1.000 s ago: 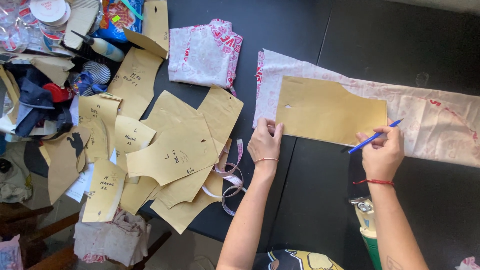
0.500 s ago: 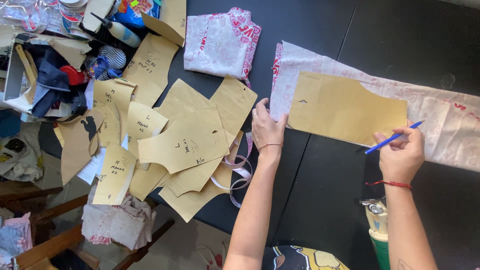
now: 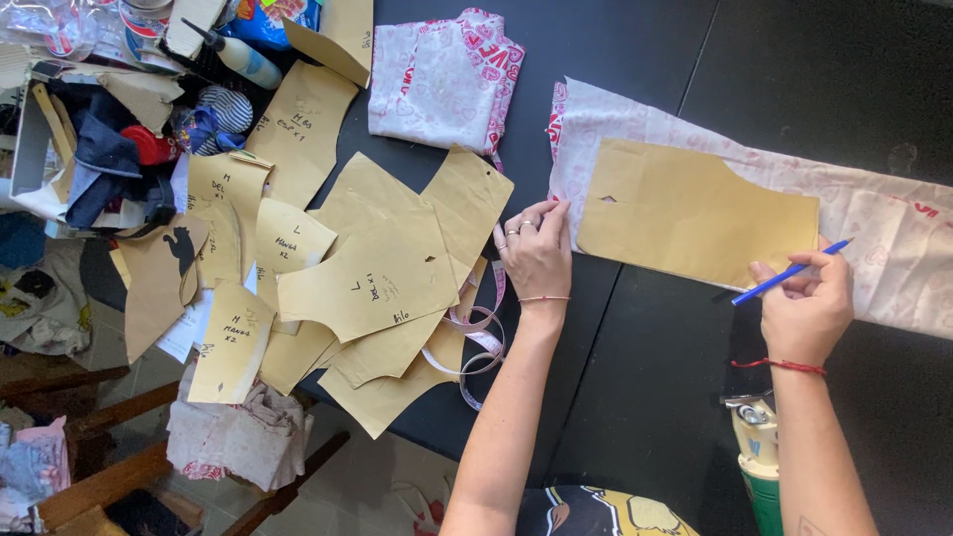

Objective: The person uses an electric rotary cutter to cut patterned fabric on a black table. They trace around a paper pattern with a blue pen, cut the fabric, and then fold and stack the cut pieces.

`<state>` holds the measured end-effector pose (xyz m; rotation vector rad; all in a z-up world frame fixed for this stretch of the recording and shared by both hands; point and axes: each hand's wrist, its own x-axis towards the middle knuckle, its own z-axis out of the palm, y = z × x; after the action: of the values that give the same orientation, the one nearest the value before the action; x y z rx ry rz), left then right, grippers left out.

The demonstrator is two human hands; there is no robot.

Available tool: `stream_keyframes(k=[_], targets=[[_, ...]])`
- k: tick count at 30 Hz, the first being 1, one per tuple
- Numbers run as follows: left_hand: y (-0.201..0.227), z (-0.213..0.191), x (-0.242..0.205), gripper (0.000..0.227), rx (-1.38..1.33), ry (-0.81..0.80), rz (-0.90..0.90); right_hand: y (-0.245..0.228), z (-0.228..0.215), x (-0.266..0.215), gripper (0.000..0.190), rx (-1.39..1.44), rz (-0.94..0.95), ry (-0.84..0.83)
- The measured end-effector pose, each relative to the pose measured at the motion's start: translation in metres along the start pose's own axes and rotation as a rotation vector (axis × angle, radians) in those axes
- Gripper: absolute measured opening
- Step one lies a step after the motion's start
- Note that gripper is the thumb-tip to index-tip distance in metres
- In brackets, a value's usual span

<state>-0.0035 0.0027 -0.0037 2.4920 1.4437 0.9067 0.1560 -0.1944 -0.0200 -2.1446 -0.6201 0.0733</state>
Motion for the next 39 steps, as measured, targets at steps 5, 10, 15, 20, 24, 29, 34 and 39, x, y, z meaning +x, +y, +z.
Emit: stream_keyframes(k=[5, 10, 15, 20, 24, 29, 34, 39], targets=[[0.023, -0.013, 0.003, 0.017, -0.101, -0.002, 0.155, -0.017, -0.004, 0.001, 0.033, -0.026, -0.028, -0.002], [0.056, 0.004, -0.023, 0.024, -0.349, -0.166, 0.419, -0.017, -0.004, 0.003, 0.032, -0.033, -0.021, 0.003], [0.071, 0.015, -0.043, 0.053, -0.038, -0.363, 0.425, -0.021, -0.004, 0.002, 0.031, -0.024, 0.003, 0.003], [0.068, 0.011, -0.039, 0.048, -0.041, -0.393, 0.46, -0.021, -0.007, 0.0, 0.032, -0.058, -0.017, 0.0], [0.069, 0.008, -0.035, 0.043, -0.121, -0.356, 0.43, -0.02, -0.009, 0.001, 0.044, -0.234, -0.174, 0.039], [0.075, 0.022, -0.01, 0.04, -0.147, -0.252, 0.311, -0.056, -0.01, 0.031, 0.044, -0.045, -0.281, 0.107], [0.07, 0.055, 0.009, 0.094, 0.113, -0.372, 0.17, -0.094, 0.04, 0.077, 0.011, 0.448, 0.133, -0.137], [0.074, 0.06, 0.009, 0.095, 0.032, -0.626, 0.035, -0.102, 0.094, 0.101, 0.015, 0.461, 0.22, -0.408]])
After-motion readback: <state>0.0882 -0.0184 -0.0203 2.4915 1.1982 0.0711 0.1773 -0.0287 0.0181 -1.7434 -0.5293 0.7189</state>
